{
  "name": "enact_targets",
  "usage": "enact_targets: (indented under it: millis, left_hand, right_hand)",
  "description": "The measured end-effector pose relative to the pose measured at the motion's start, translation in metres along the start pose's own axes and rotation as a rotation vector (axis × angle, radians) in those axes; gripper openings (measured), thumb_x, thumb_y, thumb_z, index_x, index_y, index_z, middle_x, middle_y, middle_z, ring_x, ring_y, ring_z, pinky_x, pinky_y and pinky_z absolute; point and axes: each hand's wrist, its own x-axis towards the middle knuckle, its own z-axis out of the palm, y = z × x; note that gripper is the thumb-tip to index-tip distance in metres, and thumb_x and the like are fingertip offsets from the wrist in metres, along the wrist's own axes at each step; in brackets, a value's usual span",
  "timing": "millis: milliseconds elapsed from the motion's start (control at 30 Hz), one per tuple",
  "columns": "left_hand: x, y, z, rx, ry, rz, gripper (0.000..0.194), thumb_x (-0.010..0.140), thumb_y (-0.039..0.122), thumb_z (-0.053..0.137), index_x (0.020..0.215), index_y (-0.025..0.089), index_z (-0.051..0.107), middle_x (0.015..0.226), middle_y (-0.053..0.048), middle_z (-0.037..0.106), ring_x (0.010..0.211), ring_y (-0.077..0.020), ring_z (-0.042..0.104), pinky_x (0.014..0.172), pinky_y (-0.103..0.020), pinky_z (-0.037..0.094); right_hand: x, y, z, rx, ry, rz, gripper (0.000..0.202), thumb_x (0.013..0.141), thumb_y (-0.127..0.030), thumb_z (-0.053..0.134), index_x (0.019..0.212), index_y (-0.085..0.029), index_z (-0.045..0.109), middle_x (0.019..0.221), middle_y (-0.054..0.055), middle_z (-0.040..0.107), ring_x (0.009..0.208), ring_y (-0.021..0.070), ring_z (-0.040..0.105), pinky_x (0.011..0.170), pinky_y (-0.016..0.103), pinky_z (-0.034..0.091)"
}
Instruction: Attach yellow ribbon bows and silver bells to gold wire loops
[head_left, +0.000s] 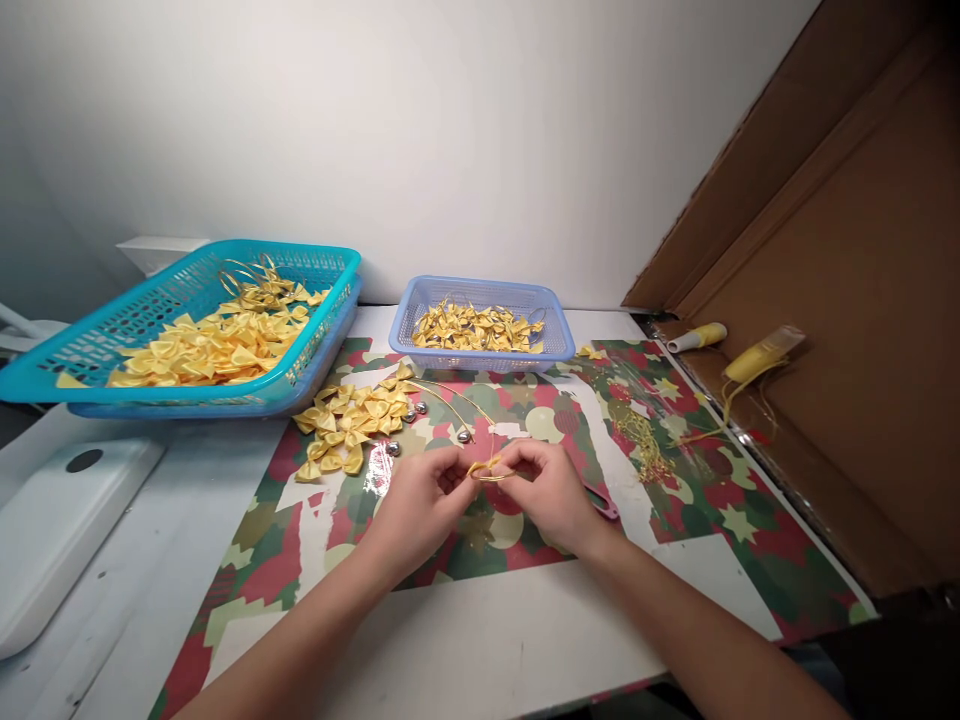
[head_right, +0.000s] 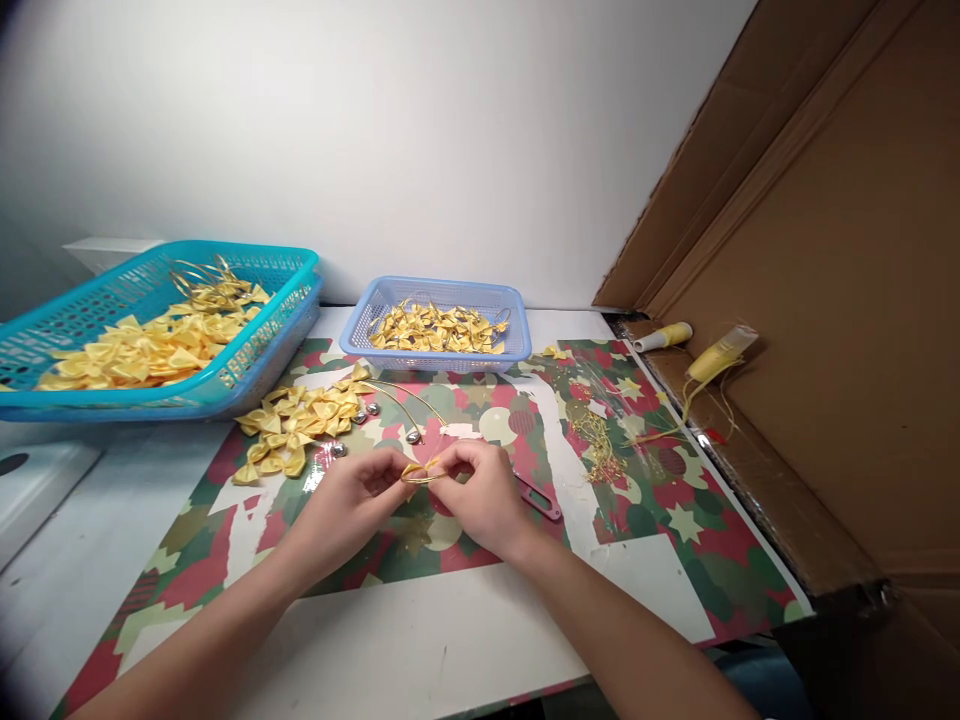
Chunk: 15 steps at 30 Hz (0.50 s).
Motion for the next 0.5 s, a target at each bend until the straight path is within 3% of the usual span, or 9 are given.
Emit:
enact_targets:
  millis: [67, 167, 233, 333, 400, 500]
  left_hand:
    - [0.000, 0.000, 0.000, 0.020, 0.019, 0.000, 0.025, 0.080, 0.036, 0.055, 0.067, 0.017, 0.062, 0.062, -0.001, 0.061, 0.057, -0.0142, 0.052, 0.051, -0.023, 0.035]
    - [0.000, -0.001, 0.001, 0.033, 0.051, 0.009, 0.024, 0.081, 0.035, 0.054, 0.067, 0.018, 0.062, 0.059, 0.000, 0.057, 0.055, -0.0131, 0.048, 0.049, -0.022, 0.033]
    - [-0.001, -0.001, 0.002, 0.048, 0.070, 0.017, 0.022, 0.080, 0.033, 0.053, 0.064, 0.018, 0.059, 0.056, 0.002, 0.054, 0.053, -0.0124, 0.046, 0.048, -0.022, 0.032]
    - [-0.001, -0.001, 0.003, 0.102, 0.069, 0.028, 0.023, 0.079, 0.030, 0.052, 0.059, 0.019, 0.053, 0.053, 0.003, 0.050, 0.051, -0.0118, 0.043, 0.048, -0.023, 0.030]
    - [-0.001, 0.000, 0.004, 0.153, 0.059, 0.031, 0.025, 0.079, 0.029, 0.050, 0.055, 0.019, 0.047, 0.052, 0.003, 0.048, 0.050, -0.0116, 0.041, 0.048, -0.023, 0.028]
    - [-0.003, 0.002, 0.006, 0.217, 0.057, 0.044, 0.025, 0.077, 0.025, 0.049, 0.055, 0.020, 0.039, 0.051, 0.003, 0.046, 0.050, -0.0116, 0.040, 0.048, -0.023, 0.027]
  right_hand:
    - [0.000, -0.001, 0.000, -0.052, 0.044, -0.001, 0.009, 0.072, -0.026, 0.067, 0.067, -0.018, 0.066, 0.078, 0.004, 0.070, 0.072, 0.0164, 0.063, 0.066, 0.028, 0.049]
    - [-0.005, -0.006, 0.002, -0.212, 0.125, 0.011, 0.024, 0.073, -0.030, 0.067, 0.053, -0.018, 0.059, 0.058, 0.001, 0.062, 0.056, 0.0134, 0.054, 0.054, 0.026, 0.042]
    - [-0.011, -0.010, 0.004, -0.238, 0.094, 0.024, 0.031, 0.076, -0.033, 0.064, 0.050, -0.018, 0.057, 0.050, 0.000, 0.056, 0.049, 0.0121, 0.048, 0.049, 0.025, 0.036]
    - [-0.018, -0.013, 0.006, -0.215, 0.023, -0.012, 0.025, 0.085, -0.038, 0.055, 0.083, -0.018, 0.072, 0.054, 0.000, 0.060, 0.049, 0.0130, 0.049, 0.051, 0.026, 0.037]
    - [-0.019, -0.013, 0.006, -0.302, 0.043, -0.048, 0.031, 0.088, -0.036, 0.051, 0.105, -0.019, 0.070, 0.050, -0.002, 0.057, 0.046, 0.0132, 0.046, 0.050, 0.027, 0.034]
    - [-0.015, -0.011, 0.004, -0.493, 0.099, -0.057, 0.031, 0.086, -0.032, 0.051, 0.105, -0.018, 0.071, 0.045, -0.003, 0.048, 0.044, 0.0132, 0.039, 0.049, 0.027, 0.028]
